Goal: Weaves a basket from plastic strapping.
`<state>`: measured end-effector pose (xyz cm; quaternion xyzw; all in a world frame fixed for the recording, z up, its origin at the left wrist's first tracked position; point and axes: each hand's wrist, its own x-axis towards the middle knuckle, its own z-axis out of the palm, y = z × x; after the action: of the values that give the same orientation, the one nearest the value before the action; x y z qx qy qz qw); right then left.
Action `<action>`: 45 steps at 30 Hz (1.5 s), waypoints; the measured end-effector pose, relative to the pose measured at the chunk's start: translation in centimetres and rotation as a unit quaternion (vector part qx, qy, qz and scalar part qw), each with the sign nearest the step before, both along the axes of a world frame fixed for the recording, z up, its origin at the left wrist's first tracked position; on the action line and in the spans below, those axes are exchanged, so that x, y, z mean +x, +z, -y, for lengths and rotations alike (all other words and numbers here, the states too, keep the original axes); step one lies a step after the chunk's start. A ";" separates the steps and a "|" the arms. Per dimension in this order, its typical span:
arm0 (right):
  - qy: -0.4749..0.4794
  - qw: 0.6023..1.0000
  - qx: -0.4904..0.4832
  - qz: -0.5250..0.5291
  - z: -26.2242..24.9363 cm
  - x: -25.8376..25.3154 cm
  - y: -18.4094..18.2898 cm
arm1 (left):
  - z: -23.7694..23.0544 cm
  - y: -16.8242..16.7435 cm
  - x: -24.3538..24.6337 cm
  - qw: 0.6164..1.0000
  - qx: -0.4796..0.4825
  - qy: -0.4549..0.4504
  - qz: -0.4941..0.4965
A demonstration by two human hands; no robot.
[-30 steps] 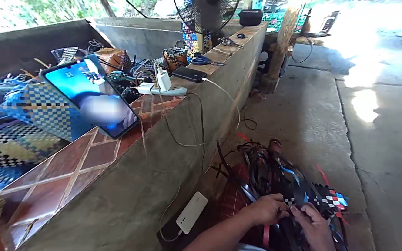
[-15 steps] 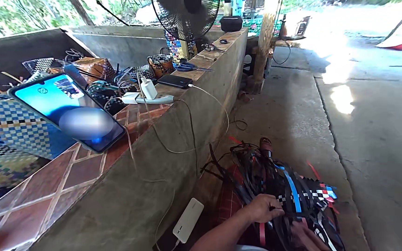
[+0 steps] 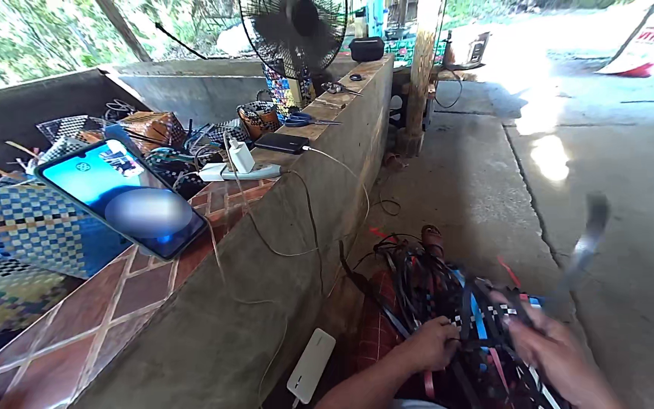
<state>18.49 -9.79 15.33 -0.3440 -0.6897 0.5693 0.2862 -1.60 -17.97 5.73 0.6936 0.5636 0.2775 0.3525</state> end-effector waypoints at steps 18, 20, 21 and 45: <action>-0.093 0.995 -0.004 -0.035 5.0 1.9 -4.9 | -1.9 0.3 1.7 0.987 -0.154 0.036 -0.006; -0.117 0.992 -0.034 -0.018 5.2 2.3 -5.8 | -1.8 0.4 1.7 0.986 -0.159 0.046 -0.022; -0.106 0.991 -0.080 0.030 5.3 2.6 -6.6 | -1.8 0.5 1.8 0.986 -0.160 0.046 -0.033; -0.085 0.995 -0.042 -0.027 2.8 2.1 -9.4 | -0.9 2.5 2.9 0.992 -0.122 0.039 -0.002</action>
<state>20.55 -12.59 5.91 -0.3976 -0.6257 0.5803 0.3370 1.35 -17.08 8.19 0.6236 0.6205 0.2187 0.4222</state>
